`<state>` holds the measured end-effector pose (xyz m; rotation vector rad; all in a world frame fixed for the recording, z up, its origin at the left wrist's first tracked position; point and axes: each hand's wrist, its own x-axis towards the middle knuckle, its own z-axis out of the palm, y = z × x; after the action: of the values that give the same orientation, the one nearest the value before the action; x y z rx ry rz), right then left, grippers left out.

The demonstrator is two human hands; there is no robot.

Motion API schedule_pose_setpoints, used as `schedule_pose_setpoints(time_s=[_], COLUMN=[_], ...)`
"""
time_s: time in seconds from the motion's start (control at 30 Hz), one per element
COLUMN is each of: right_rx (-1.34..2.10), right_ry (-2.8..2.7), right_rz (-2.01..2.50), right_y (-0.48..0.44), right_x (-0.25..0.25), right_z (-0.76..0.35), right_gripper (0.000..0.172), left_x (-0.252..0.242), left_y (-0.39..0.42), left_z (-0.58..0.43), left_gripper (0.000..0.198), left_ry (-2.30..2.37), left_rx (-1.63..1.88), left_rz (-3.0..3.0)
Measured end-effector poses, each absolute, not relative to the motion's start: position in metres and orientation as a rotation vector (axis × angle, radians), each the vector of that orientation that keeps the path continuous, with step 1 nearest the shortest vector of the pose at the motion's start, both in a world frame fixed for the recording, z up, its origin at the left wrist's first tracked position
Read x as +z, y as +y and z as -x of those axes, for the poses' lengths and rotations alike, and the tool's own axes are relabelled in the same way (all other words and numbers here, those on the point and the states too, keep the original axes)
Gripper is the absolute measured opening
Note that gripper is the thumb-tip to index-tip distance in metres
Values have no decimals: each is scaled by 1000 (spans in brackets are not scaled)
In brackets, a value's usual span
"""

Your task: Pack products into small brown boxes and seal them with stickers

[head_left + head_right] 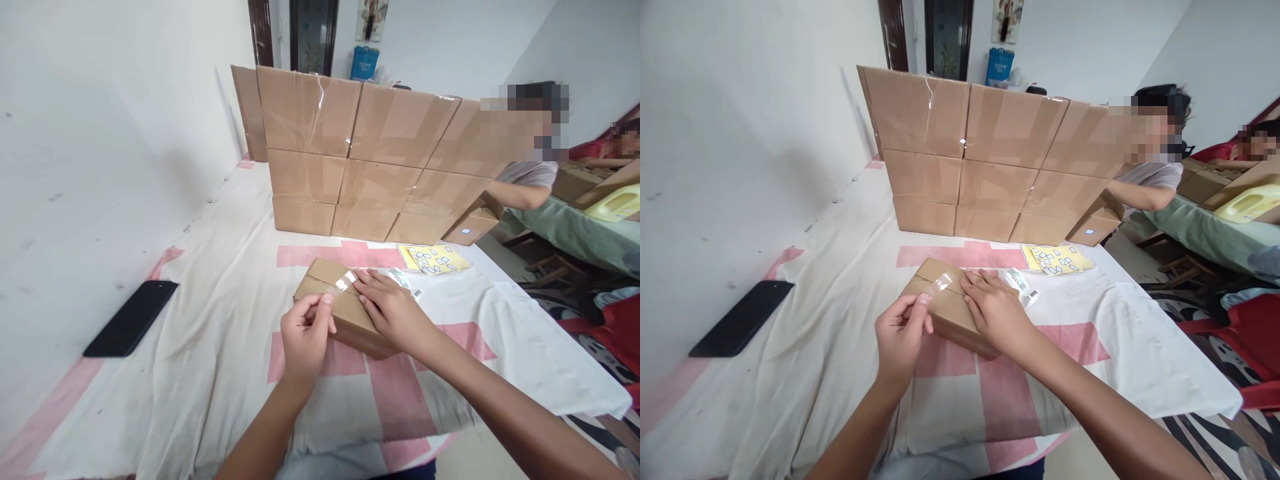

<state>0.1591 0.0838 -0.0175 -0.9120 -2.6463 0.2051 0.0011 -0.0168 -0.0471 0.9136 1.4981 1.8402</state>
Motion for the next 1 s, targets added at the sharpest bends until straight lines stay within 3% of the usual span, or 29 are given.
schedule_pose_setpoints(time_s=[0.13,0.3,0.43,1.0], right_rx=[245,363,440,79], right_ry=[-2574,-2447,-2359,-2685], right_rz=[894,927,936,986], right_y=[82,80,79,79], right_x=[-20,-22,-22,-19], right_z=[-160,-161,-163,-171], right_gripper=[38,31,27,53], left_x=[-47,-51,-44,-45], left_y=[-16,-16,-20,-18], left_z=[-24,-39,-39,-39], left_gripper=[33,60,70,55], left_ry=[1380,1273,1236,1262], left_rx=[1666,1515,1464,1467], left_rz=[-744,-636,-592,-656])
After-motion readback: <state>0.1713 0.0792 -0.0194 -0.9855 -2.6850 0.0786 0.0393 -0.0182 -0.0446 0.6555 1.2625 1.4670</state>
